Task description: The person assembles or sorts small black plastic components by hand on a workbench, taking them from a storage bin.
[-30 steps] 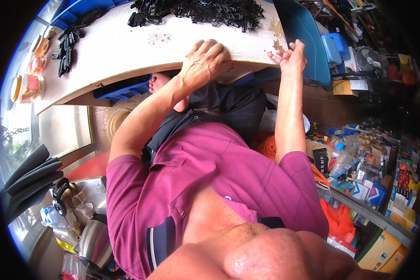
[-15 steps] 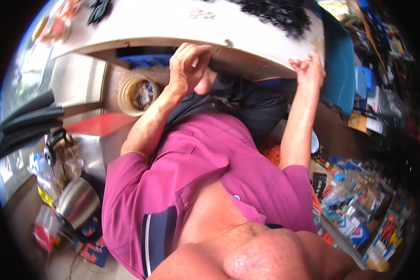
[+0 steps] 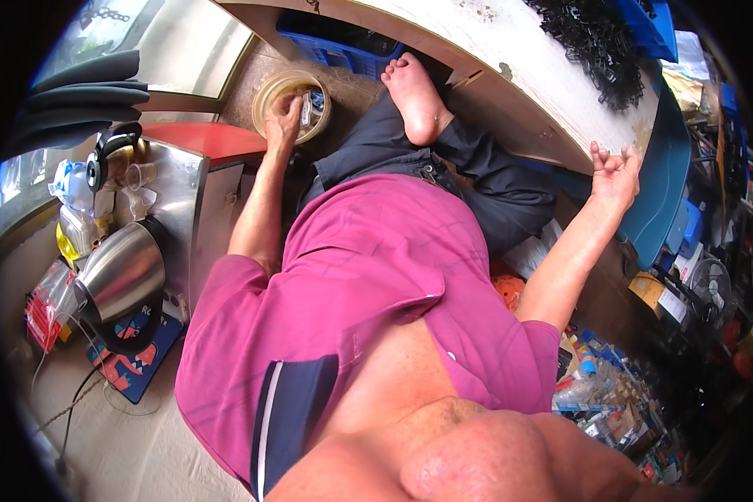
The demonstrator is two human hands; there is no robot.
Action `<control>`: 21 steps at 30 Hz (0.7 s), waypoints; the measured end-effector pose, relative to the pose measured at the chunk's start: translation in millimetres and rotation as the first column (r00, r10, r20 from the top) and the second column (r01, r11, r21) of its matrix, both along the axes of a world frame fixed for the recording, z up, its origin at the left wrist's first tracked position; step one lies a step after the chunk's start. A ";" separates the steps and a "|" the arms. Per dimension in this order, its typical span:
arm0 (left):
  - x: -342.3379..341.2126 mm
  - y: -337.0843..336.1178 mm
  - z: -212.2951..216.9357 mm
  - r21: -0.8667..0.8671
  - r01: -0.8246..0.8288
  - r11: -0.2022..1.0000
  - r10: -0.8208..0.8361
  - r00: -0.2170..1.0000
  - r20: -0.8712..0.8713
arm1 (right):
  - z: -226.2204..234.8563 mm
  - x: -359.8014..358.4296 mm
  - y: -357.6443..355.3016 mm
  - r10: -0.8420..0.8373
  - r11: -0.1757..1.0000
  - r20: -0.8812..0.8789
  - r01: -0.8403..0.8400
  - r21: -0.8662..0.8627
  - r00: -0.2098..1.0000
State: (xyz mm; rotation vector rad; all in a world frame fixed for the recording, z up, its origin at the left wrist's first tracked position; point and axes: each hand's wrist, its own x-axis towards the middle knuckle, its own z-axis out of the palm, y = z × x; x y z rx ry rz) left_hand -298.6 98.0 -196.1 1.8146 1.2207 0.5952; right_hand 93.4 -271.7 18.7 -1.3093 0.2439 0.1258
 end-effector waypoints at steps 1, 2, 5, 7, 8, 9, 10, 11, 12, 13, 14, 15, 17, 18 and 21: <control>-1.9 -9.1 -1.4 -0.051 -0.008 0.999 0.011 0.998 0.063 | 1.3 -1.0 3.6 0.007 1.000 0.007 -0.007 0.012 1.000; -6.9 -13.7 -15.7 -0.149 0.002 0.989 0.015 0.993 0.118 | 2.5 -2.8 7.4 0.011 1.000 -0.008 -0.011 -0.010 1.000; 3.5 -35.0 -12.5 -0.219 0.115 0.969 -0.092 0.989 0.114 | 0.1 -1.4 5.4 0.003 1.000 -0.016 -0.003 -0.031 1.000; 12.2 -40.4 0.4 -0.179 0.159 0.971 -0.159 0.987 0.014 | 1.4 -3.3 1.8 -0.010 0.998 -0.035 0.008 -0.057 0.999; 15.7 -42.1 8.0 -0.153 0.177 0.972 -0.180 0.984 -0.006 | -3.5 0.1 -1.5 -0.020 0.998 -0.023 0.019 -0.055 1.000; 16.5 -41.4 9.8 -0.147 0.192 0.970 -0.193 0.981 0.004 | -0.1 -2.6 0.1 -0.025 0.998 -0.014 0.024 -0.065 1.000; 16.0 -39.2 8.5 -0.131 0.195 0.972 -0.189 0.980 0.058 | 0.4 -2.7 -0.6 -0.029 0.998 -0.011 0.028 -0.059 1.000; 14.5 -36.1 7.4 -0.118 0.200 0.973 -0.187 0.976 0.113 | -0.5 -0.7 1.1 -0.036 0.998 -0.007 0.036 -0.054 0.999; 15.4 -35.5 12.1 -0.117 0.213 0.970 -0.199 0.972 0.127 | -1.8 -1.2 1.4 -0.033 0.999 0.003 0.033 -0.038 0.999; 10.6 -32.2 8.8 -0.119 0.209 0.971 -0.192 0.971 0.141 | -1.7 -1.3 6.6 -0.023 1.000 0.016 0.024 -0.021 1.000; 16.0 -36.2 19.1 -0.153 0.213 0.965 -0.195 0.973 0.123 | -8.9 5.4 2.2 -0.027 0.999 0.038 0.028 -0.042 0.999; 14.3 -38.6 23.3 -0.185 0.216 0.959 -0.182 0.966 0.184 | -16.2 11.2 2.6 -0.010 0.998 0.053 0.013 -0.056 0.999; 11.5 -38.7 22.0 -0.271 0.214 0.938 -0.189 0.975 0.116 | -5.3 8.8 10.2 -0.002 0.990 0.062 0.011 -0.140 0.998; 13.5 -42.3 23.4 -0.262 0.230 0.937 -0.208 0.972 0.109 | -2.1 7.3 10.0 -0.001 0.989 0.044 0.007 -0.149 0.999; 7.1 -44.2 5.6 -0.171 0.279 0.945 -0.255 0.955 0.151 | -1.2 11.9 19.5 0.030 0.979 -0.002 -0.030 -0.204 1.000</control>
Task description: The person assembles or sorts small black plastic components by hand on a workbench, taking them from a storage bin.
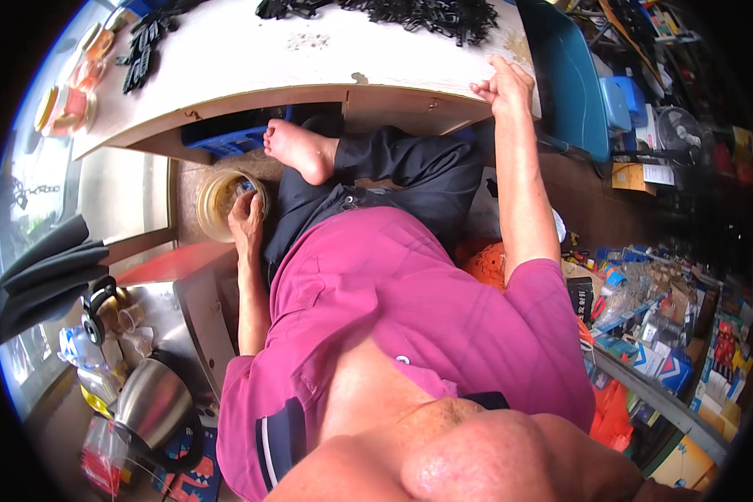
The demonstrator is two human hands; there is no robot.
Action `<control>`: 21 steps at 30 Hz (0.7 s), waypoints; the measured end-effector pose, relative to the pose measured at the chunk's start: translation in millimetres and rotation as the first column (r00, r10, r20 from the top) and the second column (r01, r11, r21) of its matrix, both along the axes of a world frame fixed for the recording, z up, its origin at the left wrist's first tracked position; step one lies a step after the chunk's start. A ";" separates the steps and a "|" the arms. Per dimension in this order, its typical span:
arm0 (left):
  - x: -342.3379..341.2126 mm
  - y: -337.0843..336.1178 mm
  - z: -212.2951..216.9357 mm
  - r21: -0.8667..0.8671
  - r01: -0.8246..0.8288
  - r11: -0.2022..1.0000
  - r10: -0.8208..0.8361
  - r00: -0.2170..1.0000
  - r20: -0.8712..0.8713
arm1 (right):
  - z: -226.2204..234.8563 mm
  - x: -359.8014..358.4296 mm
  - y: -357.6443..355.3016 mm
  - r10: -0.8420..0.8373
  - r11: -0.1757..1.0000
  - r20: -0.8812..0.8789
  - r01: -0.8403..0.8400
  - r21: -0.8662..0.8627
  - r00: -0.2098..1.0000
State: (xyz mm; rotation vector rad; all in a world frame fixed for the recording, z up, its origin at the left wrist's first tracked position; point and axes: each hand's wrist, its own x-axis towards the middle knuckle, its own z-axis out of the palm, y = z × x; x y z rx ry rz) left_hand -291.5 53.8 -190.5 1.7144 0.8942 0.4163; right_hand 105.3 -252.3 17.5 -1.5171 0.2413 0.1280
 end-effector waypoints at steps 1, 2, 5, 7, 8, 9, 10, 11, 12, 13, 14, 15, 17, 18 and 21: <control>1.0 -1.0 -2.2 -0.005 0.026 1.000 -0.026 1.000 -0.014 | 2.4 2.4 1.3 0.001 0.999 -0.021 -0.001 -0.039 1.000; 3.0 -0.7 -4.4 -0.007 0.040 0.999 -0.040 0.999 -0.007 | 5.0 5.3 2.9 0.002 0.997 -0.044 -0.005 -0.078 0.999; 5.3 -3.2 -6.5 0.017 0.067 0.998 -0.066 0.997 -0.034 | 16.0 5.6 18.9 0.024 0.984 -0.083 -0.039 -0.176 0.996; 11.7 -4.4 -4.8 0.008 0.089 0.996 -0.089 0.996 -0.005 | 16.1 13.5 23.9 0.007 0.965 -0.096 -0.032 -0.259 0.995; 15.1 -4.8 -3.8 0.000 0.100 0.995 -0.100 0.995 0.017 | 14.0 18.5 23.5 0.001 0.960 -0.099 -0.029 -0.278 0.995; 14.2 -6.1 -2.4 0.000 0.096 0.995 -0.096 0.995 0.019 | 13.0 18.8 29.0 0.005 0.960 -0.102 -0.033 -0.276 0.995; 14.3 -6.4 -1.0 0.001 0.093 0.996 -0.093 0.996 0.016 | 13.7 18.7 34.4 0.030 0.944 -0.104 -0.062 -0.325 0.994; 14.6 -6.5 0.4 -0.010 0.086 0.996 -0.085 0.996 0.017 | 13.0 19.0 38.5 0.054 0.924 -0.107 -0.091 -0.372 0.993; 17.8 -8.2 5.4 -0.022 0.083 0.996 -0.082 0.996 0.022 | 11.9 20.5 39.5 0.053 0.924 -0.108 -0.090 -0.372 0.993; 21.0 -9.6 10.4 -0.023 0.084 0.996 -0.084 0.996 0.021 | 10.3 22.6 40.3 0.062 0.904 -0.102 -0.099 -0.415 0.993; 24.4 -11.0 15.4 -0.037 0.095 0.995 -0.094 0.995 0.026 | 9.0 24.2 40.5 0.071 0.883 -0.097 -0.108 -0.457 0.993; 29.0 -12.6 22.4 -0.050 0.107 0.993 -0.106 0.994 0.033 | 9.5 25.1 39.6 0.067 0.883 -0.095 -0.103 -0.458 0.993; 39.4 -14.3 29.9 -0.040 0.125 0.991 -0.123 0.991 0.048 | 11.3 25.8 36.3 0.071 0.874 -0.081 -0.102 -0.475 0.994; 42.9 -15.6 35.5 -0.027 0.128 0.991 -0.127 0.990 0.055 | 9.2 26.3 37.7 0.074 0.874 -0.084 -0.105 -0.474 0.994; 52.7 -20.1 53.9 -0.029 0.167 0.985 -0.166 0.985 0.050 | 7.2 25.3 39.2 0.084 0.887 -0.103 -0.122 -0.446 0.991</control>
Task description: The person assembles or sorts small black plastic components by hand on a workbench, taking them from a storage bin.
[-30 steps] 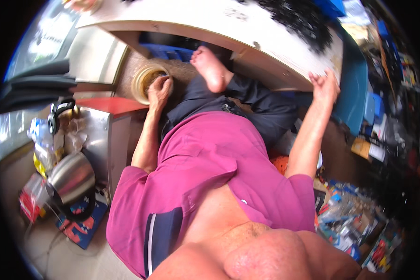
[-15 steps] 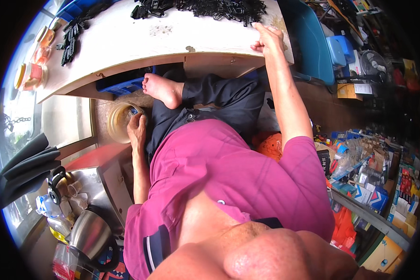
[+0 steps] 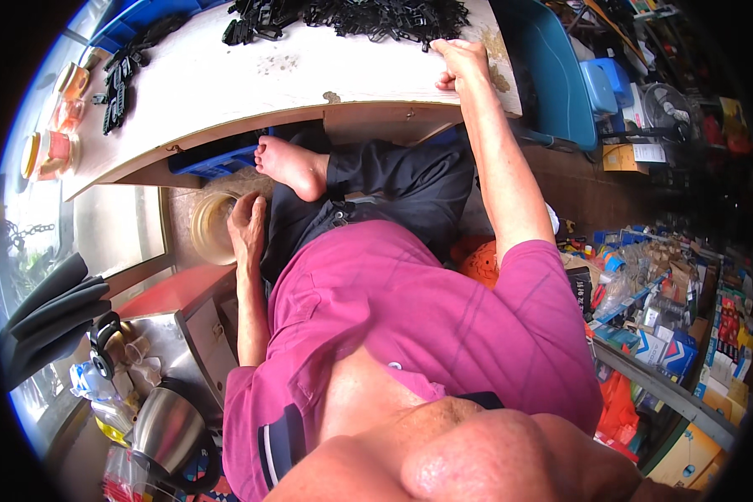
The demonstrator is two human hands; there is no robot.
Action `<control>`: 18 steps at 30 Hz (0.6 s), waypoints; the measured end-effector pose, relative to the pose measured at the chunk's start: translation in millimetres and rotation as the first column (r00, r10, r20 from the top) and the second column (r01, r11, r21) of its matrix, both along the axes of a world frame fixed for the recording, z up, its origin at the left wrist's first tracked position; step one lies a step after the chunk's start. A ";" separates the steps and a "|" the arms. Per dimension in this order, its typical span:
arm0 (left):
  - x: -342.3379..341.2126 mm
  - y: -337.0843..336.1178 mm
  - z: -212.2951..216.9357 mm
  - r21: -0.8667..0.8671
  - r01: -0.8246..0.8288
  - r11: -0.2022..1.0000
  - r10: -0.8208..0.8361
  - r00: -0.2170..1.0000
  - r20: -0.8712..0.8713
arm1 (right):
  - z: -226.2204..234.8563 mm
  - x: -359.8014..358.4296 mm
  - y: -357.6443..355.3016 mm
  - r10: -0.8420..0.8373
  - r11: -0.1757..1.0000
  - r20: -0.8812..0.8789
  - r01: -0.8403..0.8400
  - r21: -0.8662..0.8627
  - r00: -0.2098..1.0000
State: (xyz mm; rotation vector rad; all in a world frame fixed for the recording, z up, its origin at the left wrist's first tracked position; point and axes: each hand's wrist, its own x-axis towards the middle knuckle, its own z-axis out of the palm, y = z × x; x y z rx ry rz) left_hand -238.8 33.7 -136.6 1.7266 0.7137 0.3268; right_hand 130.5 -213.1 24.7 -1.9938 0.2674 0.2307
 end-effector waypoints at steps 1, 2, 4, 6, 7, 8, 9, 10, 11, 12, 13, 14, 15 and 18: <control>3.5 -0.2 3.2 0.001 0.002 1.000 -0.002 1.000 0.001 | 0.7 -1.4 -0.4 0.003 1.000 -0.006 -0.003 0.024 1.000; 7.3 -0.2 5.9 -0.014 0.010 1.000 -0.010 1.000 0.011 | 1.5 -2.3 -0.5 0.006 0.999 -0.013 -0.005 0.048 1.000; 15.9 -1.7 16.0 -0.025 0.022 0.999 -0.021 1.000 0.022 | 2.2 -2.2 -0.1 0.028 0.999 -0.007 -0.028 0.028 1.000; 23.7 -6.1 27.5 -0.041 0.044 0.998 -0.041 0.998 0.055 | 1.9 -1.1 1.1 0.055 0.998 -0.003 -0.055 0.007 0.998; 28.2 -8.7 34.3 -0.040 0.045 0.998 -0.042 0.998 0.057 | 1.2 0.3 0.9 0.063 0.998 -0.003 -0.063 -0.004 0.998; 33.0 -11.7 41.2 -0.063 0.061 0.996 -0.056 0.996 0.076 | 0.5 1.3 -0.1 0.072 0.997 -0.003 -0.072 -0.016 0.997; 37.1 -15.0 49.4 -0.086 0.075 0.993 -0.067 0.993 0.096 | 0.6 1.8 -1.3 0.074 0.997 -0.002 -0.074 -0.015 0.997; 42.5 -19.1 59.9 -0.158 0.081 0.984 -0.064 0.992 0.106 | 1.6 2.6 -4.1 0.074 0.997 -0.037 -0.073 0.038 0.997; 48.4 -22.6 66.9 -0.158 0.080 0.984 -0.063 0.992 0.108 | 2.9 3.5 -7.7 0.076 0.994 -0.072 -0.069 0.090 0.995; 51.4 -25.2 73.0 -0.234 0.098 0.967 -0.059 0.984 0.167 | 4.7 -1.2 -8.7 0.111 0.980 -0.072 -0.097 0.172 0.991; 58.9 -30.3 83.2 -0.308 0.127 0.943 -0.056 0.972 0.229 | 5.9 -2.5 -14.5 0.114 0.980 -0.069 -0.101 0.170 0.991; 67.9 -36.7 95.1 -0.347 0.150 0.926 -0.057 0.963 0.264 | 6.8 -3.7 -21.3 0.152 0.958 -0.086 -0.125 0.260 0.985; 76.1 -39.5 100.7 -0.379 0.194 0.905 -0.069 0.945 0.320 | 7.6 -5.0 -25.3 0.194 0.925 -0.098 -0.149 0.350 0.976; 110.7 -52.7 117.4 -0.486 0.248 0.838 -0.052 0.923 0.381 | 0.8 -18.4 -27.5 0.292 0.846 -0.021 -0.248 0.471 0.956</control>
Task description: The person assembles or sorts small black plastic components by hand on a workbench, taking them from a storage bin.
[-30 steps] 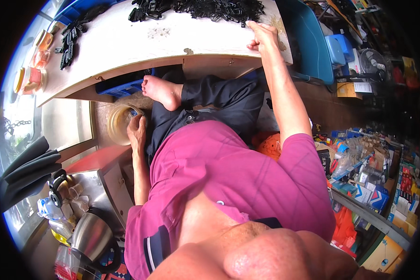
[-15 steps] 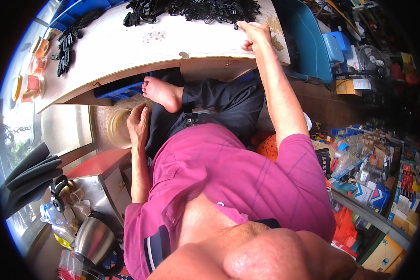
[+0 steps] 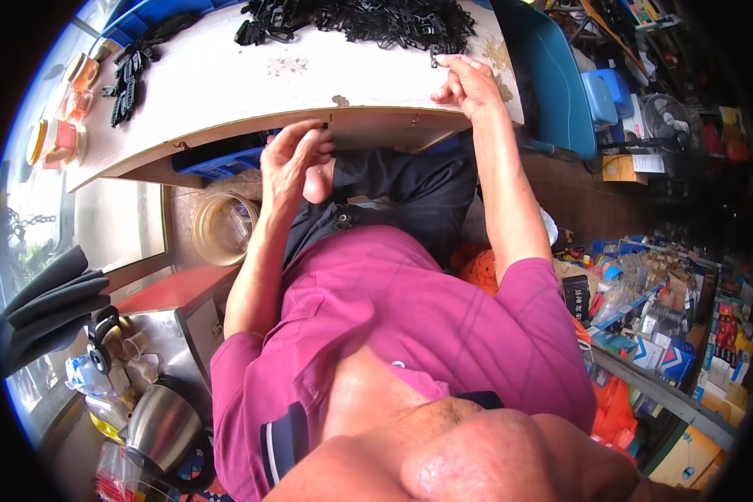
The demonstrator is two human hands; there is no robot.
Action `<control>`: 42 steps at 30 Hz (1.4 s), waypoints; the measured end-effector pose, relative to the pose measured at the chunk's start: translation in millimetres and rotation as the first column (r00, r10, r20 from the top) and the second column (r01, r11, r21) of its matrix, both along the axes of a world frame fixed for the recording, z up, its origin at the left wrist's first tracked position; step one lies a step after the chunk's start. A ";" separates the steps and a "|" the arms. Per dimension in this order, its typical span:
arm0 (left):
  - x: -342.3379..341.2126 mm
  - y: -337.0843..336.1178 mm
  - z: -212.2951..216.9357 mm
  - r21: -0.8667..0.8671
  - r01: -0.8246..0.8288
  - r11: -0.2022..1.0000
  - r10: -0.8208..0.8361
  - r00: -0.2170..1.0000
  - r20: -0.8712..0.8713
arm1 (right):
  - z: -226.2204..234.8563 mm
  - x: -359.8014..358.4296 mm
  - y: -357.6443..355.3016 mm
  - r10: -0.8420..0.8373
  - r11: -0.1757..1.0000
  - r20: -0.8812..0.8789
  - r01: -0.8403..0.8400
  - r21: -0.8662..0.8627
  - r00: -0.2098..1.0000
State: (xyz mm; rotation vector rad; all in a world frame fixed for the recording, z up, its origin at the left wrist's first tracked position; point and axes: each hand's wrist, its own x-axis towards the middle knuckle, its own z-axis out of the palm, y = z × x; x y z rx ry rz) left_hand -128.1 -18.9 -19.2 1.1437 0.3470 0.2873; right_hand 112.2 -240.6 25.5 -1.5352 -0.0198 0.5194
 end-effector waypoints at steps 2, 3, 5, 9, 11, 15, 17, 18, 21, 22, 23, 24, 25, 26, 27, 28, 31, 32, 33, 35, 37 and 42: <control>25.3 -8.8 13.9 -0.049 0.039 0.998 -0.039 0.999 0.015 | -0.7 -13.5 5.2 0.078 0.989 0.001 -0.077 0.129 0.997; 36.9 -11.7 18.8 -0.008 0.068 0.998 -0.068 0.997 0.043 | -1.5 -20.7 9.4 0.088 0.988 0.001 -0.087 0.128 0.996; 62.3 -19.7 32.4 -0.028 0.116 0.993 -0.113 0.990 0.088 | -2.7 -32.9 15.2 0.180 0.936 0.010 -0.175 0.304 0.984; 105.6 -21.5 23.1 0.022 0.188 0.982 -0.190 0.972 0.137 | 0.0 -53.5 27.3 0.284 0.909 0.047 -0.285 0.304 0.958; 115.1 -20.4 19.3 0.067 0.328 0.942 -0.334 0.932 0.142 | 1.0 -56.8 30.5 0.293 0.907 0.046 -0.293 0.302 0.955; 115.5 -22.0 15.4 0.177 0.227 0.958 -0.256 0.953 0.164 | -8.4 -53.4 32.5 0.253 0.920 0.075 -0.264 0.290 0.965; 113.6 -24.8 12.7 0.152 0.147 0.977 -0.173 0.969 0.177 | -2.8 -59.9 37.9 0.183 0.957 0.017 -0.182 0.228 0.983; 113.1 -27.5 14.9 0.134 0.106 0.985 -0.129 0.975 0.178 | -2.1 -62.6 39.7 0.135 0.961 -0.001 -0.131 0.245 0.991; 109.1 -33.0 23.7 0.036 -0.011 0.999 0.007 0.994 0.107 | 1.6 -76.2 51.9 0.077 0.974 -0.075 -0.059 0.219 0.994; 109.9 -34.3 21.2 0.009 -0.031 0.999 0.030 0.993 0.112 | -4.5 -73.5 53.9 0.084 0.987 0.082 -0.094 0.131 0.993; 109.1 -34.2 18.0 0.006 -0.051 0.999 0.050 0.986 0.158 | -10.9 -73.2 53.9 0.048 0.978 0.037 -0.055 0.203 0.998; 108.0 -34.6 16.9 0.011 -0.079 0.997 0.077 0.985 0.153 | -8.5 -78.4 57.6 0.040 0.975 0.040 -0.048 0.218 0.998; 105.7 -32.2 15.0 0.017 -0.106 0.994 0.102 0.983 0.149 | -6.7 -82.6 62.2 0.031 0.972 0.042 -0.040 0.233 0.999; 100.9 -27.3 11.8 0.027 -0.104 0.994 0.101 0.989 0.111 | -9.9 -83.7 66.6 0.020 0.971 0.023 -0.025 0.236 1.000; 98.5 -22.0 9.1 0.032 -0.119 0.992 0.115 0.987 0.111 | -10.6 -84.5 68.0 0.035 0.970 0.023 -0.039 0.240 0.999; 93.5 -15.7 5.4 0.193 -0.143 0.971 0.119 0.984 0.133 | -11.5 -85.5 69.4 0.041 0.964 0.009 -0.042 0.262 0.999; 68.5 24.6 26.2 0.649 -0.399 0.647 0.341 0.913 0.222 | -8.7 -85.3 69.5 0.063 0.942 -0.009 -0.056 0.331 0.998; 61.3 55.0 30.4 0.665 -0.372 0.648 0.418 0.903 0.099 | -6.0 -84.7 68.8 0.050 0.937 -0.017 -0.041 0.347 0.999; 58.1 98.6 23.7 0.771 -0.489 0.409 0.502 0.826 0.257 | -4.0 -85.7 69.0 0.046 0.932 -0.025 -0.034 0.361 0.999; 55.4 167.4 42.2 0.800 -0.525 -0.291 0.551 0.592 0.589 | -5.5 -81.3 65.1 0.027 0.931 0.010 -0.029 0.365 1.000; 35.9 252.6 16.0 0.771 -0.551 -0.320 0.542 0.560 0.626 | -4.1 -84.9 73.5 0.044 0.936 -0.019 -0.035 0.351 0.999; 29.0 313.1 -32.2 0.961 -0.124 -0.247 0.642 0.722 0.258 | -7.1 -83.3 74.7 0.042 0.942 -0.042 -0.026 0.334 0.998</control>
